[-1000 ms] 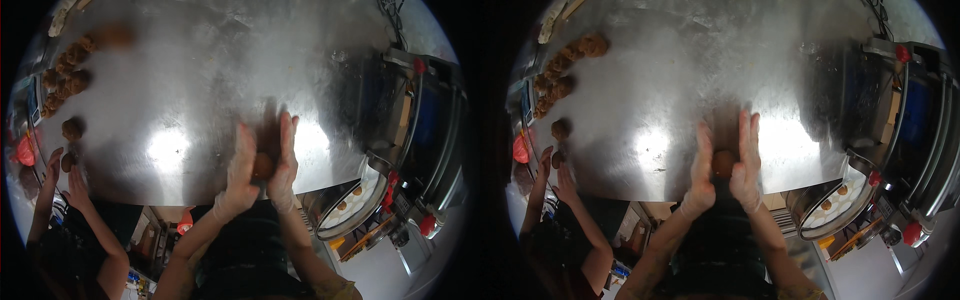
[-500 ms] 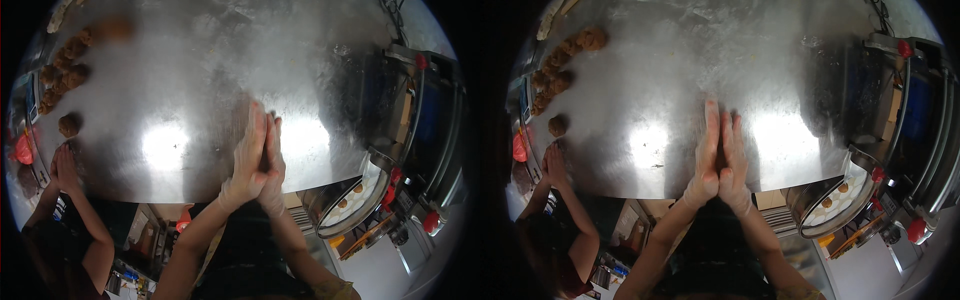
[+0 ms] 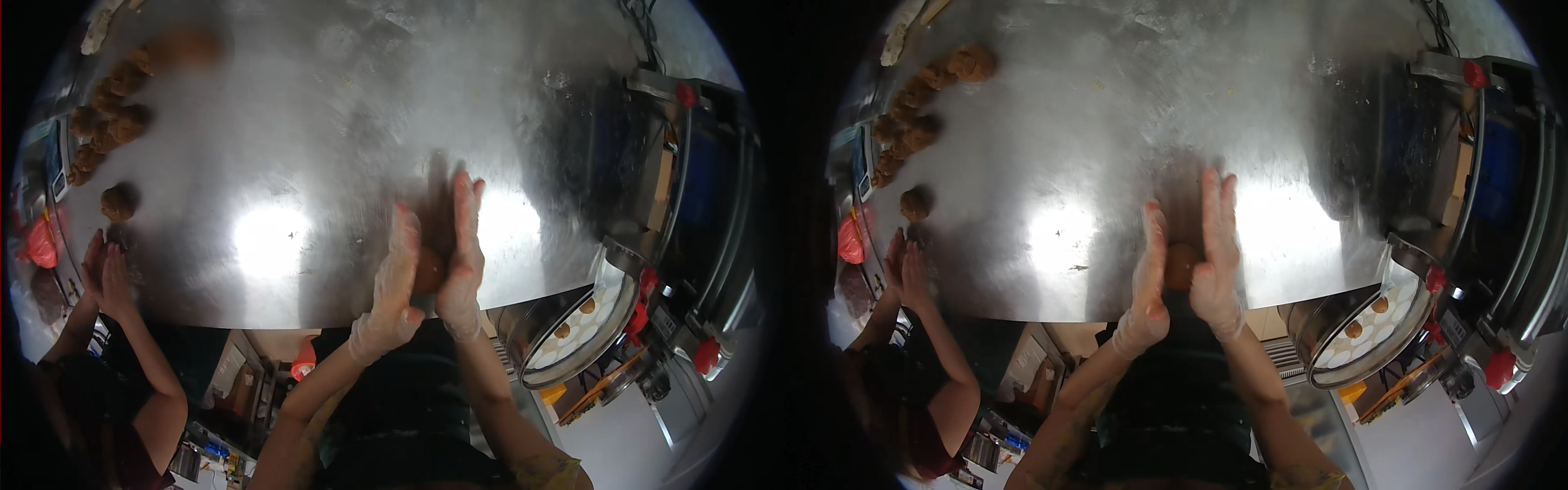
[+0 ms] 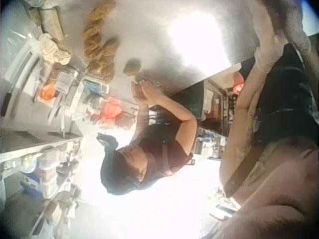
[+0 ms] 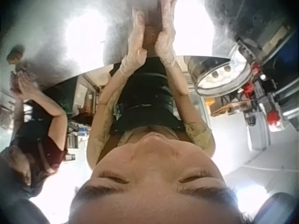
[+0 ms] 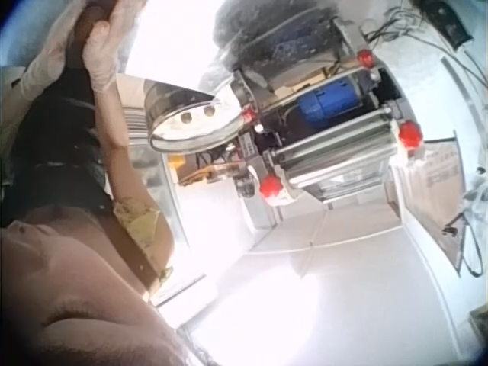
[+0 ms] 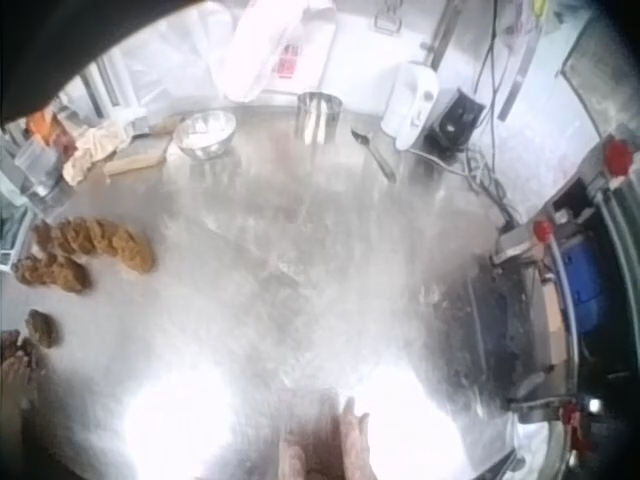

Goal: The recorder is shaping balls of brown dough by hand and placing them into a tiered steamer tray.

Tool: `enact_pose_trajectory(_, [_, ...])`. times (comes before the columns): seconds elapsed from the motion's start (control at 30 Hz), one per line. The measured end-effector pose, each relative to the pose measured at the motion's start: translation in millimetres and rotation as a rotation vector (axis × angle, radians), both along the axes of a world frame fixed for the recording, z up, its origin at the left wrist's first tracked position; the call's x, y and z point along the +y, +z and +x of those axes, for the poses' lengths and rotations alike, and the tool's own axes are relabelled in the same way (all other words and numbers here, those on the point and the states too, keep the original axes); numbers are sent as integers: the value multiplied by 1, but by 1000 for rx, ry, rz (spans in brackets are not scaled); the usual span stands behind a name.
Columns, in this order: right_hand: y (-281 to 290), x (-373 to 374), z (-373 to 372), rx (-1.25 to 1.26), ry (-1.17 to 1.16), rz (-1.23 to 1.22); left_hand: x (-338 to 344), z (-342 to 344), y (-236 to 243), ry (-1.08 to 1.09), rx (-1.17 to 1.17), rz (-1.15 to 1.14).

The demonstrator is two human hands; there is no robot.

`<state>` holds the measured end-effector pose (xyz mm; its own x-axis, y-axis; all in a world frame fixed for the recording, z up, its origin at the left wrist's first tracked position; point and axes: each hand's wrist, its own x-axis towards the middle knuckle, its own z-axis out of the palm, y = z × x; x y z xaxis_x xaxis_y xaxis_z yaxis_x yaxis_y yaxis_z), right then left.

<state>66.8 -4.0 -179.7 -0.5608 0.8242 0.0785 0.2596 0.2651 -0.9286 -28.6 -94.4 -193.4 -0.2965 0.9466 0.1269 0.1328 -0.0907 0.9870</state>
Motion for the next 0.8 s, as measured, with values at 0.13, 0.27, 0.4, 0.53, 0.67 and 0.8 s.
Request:
enact_pose_trajectory(0.13, [2,-39,-2,-66,57,-98,45,-14,8,70,-172,-20])
enact_pose_trajectory(0.27, [12,2,-14,-6,99,-131,2,8,4,53,-22,-10])
enact_pose_trajectory(0.4, [18,-17,5,-85,-88,-190,16,-16,30,105,-223,-199])
enact_pose_trajectory(0.53, [15,-33,-6,-74,-12,-225,38,-12,27,24,-236,-36])
enact_pose_trajectory(0.67, [18,5,-3,-97,39,-69,-6,9,-5,31,-14,1])
enact_pose_trajectory(0.8, [18,-40,-3,-83,-57,-144,34,-21,-4,6,-72,-8])
